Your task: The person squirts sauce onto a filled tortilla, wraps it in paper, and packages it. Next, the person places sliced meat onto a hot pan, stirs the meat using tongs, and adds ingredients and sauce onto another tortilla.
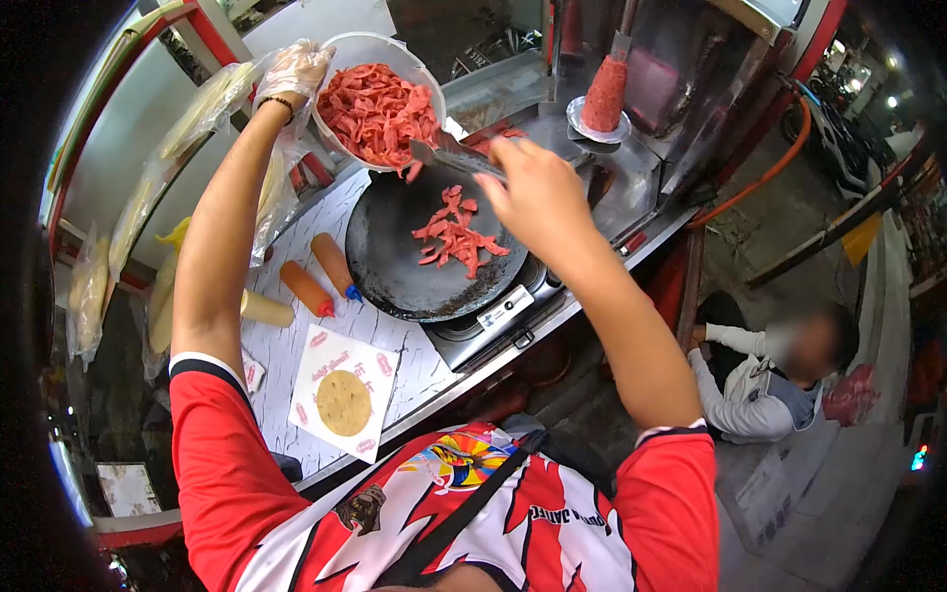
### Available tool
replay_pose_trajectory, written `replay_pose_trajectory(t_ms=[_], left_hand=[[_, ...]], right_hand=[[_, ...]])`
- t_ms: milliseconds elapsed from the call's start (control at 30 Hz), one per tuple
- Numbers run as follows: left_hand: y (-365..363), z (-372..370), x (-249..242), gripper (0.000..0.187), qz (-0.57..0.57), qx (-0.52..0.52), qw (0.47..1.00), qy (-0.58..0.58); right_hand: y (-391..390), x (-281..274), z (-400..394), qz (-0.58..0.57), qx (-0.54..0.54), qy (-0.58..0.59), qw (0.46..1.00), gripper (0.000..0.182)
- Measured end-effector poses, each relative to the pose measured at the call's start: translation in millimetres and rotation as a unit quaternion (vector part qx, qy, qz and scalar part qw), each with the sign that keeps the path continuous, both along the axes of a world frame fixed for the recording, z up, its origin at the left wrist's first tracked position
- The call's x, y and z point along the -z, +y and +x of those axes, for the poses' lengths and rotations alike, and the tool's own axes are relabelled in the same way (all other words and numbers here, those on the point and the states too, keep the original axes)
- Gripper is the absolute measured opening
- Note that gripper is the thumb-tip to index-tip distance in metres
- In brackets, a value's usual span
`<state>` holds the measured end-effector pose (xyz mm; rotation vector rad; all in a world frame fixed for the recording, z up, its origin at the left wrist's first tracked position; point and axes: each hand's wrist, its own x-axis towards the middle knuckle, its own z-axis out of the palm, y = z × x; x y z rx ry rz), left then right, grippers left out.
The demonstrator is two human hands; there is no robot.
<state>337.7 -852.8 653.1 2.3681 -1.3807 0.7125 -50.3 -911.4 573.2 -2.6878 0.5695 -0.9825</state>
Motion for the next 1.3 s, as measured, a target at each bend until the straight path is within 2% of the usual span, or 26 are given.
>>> replay_pose_trajectory(t_ms=[100,200,233,333,400,433,533,567,667,800,867,900,933,967,1000,1067,1133,1200,1267,1300], left_hand=[[1,-14,-3,0.049,0.0,0.005,1.0,-0.002],[-4,-1,0,0.051,0.0,-0.017,1.0,0.023],[-3,0,-1,0.051,-0.003,-0.04,0.998,0.048],[2,20,5,0.053,-0.004,-0.027,0.999,0.031],[17,11,-13,0.054,0.037,-0.036,0.995,0.089],[26,-6,-15,0.055,0.044,-0.025,0.996,0.077],[-6,55,18,0.055,0.016,-0.063,0.998,0.003],[-10,75,29,0.055,0.002,-0.07,0.997,-0.02],[-9,86,23,0.056,0.012,-0.066,0.997,0.026],[-3,71,11,0.056,0.029,-0.081,0.99,0.112],[33,16,-22,0.053,0.053,0.024,0.981,0.185],[22,23,-8,0.053,0.045,-0.007,0.99,0.134],[14,17,-5,0.053,0.034,-0.036,0.995,0.081],[12,13,-5,0.054,0.026,-0.04,0.998,0.029],[12,10,-7,0.053,0.019,-0.056,0.994,0.087],[9,26,5,0.052,-0.043,-0.047,0.996,0.065],[12,18,2,0.052,-0.039,-0.018,0.997,0.062],[9,10,1,0.053,-0.029,0.0,0.998,0.053],[6,7,-1,0.053,-0.02,-0.001,0.999,0.041],[7,-4,-9,0.053,0.024,-0.025,0.997,0.074]], right_hand=[[-7,18,44,-0.022,0.009,-0.001,1.0,0.024],[-5,20,41,-0.006,-0.005,-0.021,1.0,0.02],[-2,14,27,0.037,-0.02,-0.04,0.998,0.019],[0,9,-18,0.081,-0.034,-0.064,0.994,0.021],[5,18,-41,0.136,-0.02,0.006,0.99,0.021],[6,23,-47,0.164,-0.012,0.04,0.986,0.021],[4,52,-46,0.067,-0.027,0.123,0.99,0.026],[6,51,-45,0.072,-0.009,0.153,0.986,0.027],[3,50,-45,0.066,-0.017,0.128,0.989,0.029],[-2,52,-48,0.072,-0.031,0.132,0.988,0.033],[-2,48,-57,0.11,-0.044,0.138,0.983,0.035],[-7,70,-59,0.043,-0.069,0.136,0.987,0.035],[-6,78,-58,0.029,-0.057,0.149,0.987,0.034],[-7,76,-60,0.056,-0.065,0.137,0.987,0.033],[-9,63,-58,0.081,-0.076,0.125,0.986,0.032],[-13,40,-52,0.073,-0.069,0.029,0.994,0.034],[-16,11,-33,0.03,-0.061,-0.032,0.997,0.034],[-11,-13,-6,-0.014,-0.02,-0.055,0.998,0.026],[-13,-7,27,-0.115,0.019,-0.071,0.991,0.016],[-15,1,44,-0.121,0.029,-0.054,0.991,0.015]])
